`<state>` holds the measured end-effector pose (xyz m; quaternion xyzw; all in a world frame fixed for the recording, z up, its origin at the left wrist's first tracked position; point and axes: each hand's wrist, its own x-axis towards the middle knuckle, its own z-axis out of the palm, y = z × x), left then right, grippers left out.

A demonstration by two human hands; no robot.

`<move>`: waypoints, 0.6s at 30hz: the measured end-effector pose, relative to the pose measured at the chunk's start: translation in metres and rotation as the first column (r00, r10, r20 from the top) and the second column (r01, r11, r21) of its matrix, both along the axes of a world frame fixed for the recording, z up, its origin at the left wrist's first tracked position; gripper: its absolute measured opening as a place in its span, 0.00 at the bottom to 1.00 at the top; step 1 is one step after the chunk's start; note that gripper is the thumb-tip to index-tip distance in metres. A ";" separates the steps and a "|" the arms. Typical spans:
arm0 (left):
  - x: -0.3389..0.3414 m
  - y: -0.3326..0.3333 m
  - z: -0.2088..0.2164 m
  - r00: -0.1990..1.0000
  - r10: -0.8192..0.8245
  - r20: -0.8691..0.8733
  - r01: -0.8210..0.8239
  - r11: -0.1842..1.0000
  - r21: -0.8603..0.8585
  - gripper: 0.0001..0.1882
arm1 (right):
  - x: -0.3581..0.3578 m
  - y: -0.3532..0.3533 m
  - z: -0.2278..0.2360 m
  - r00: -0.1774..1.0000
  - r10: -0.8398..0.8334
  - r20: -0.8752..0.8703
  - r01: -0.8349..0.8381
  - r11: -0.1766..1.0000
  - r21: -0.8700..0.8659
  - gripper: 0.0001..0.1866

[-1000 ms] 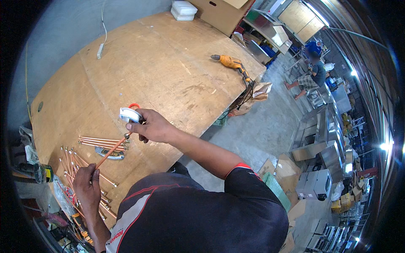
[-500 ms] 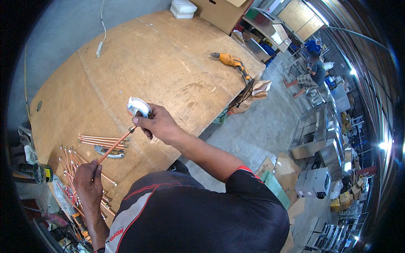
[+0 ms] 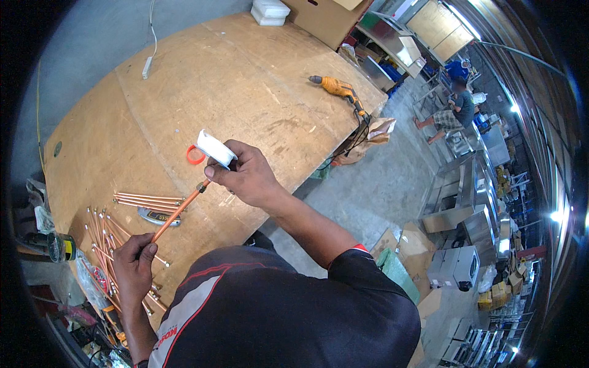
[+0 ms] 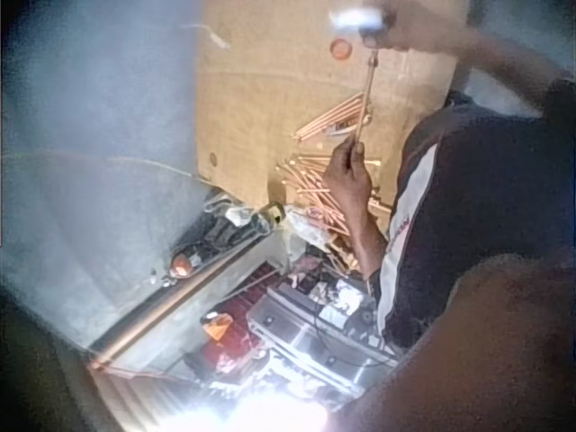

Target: The person wraps white tape around the ends of multiple copper pipes on a wooden workbench. They pick up each pipe, apply tape by hand, and place the finished pieces back on the table.

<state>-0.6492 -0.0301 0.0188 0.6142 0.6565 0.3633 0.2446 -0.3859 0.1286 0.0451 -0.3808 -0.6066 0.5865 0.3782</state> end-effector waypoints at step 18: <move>-0.034 0.008 -0.098 0.275 0.022 0.961 -0.203 0.979 0.036 0.28 | -0.009 -0.007 -0.059 0.849 -0.270 -0.455 0.001 0.861 -0.509 0.09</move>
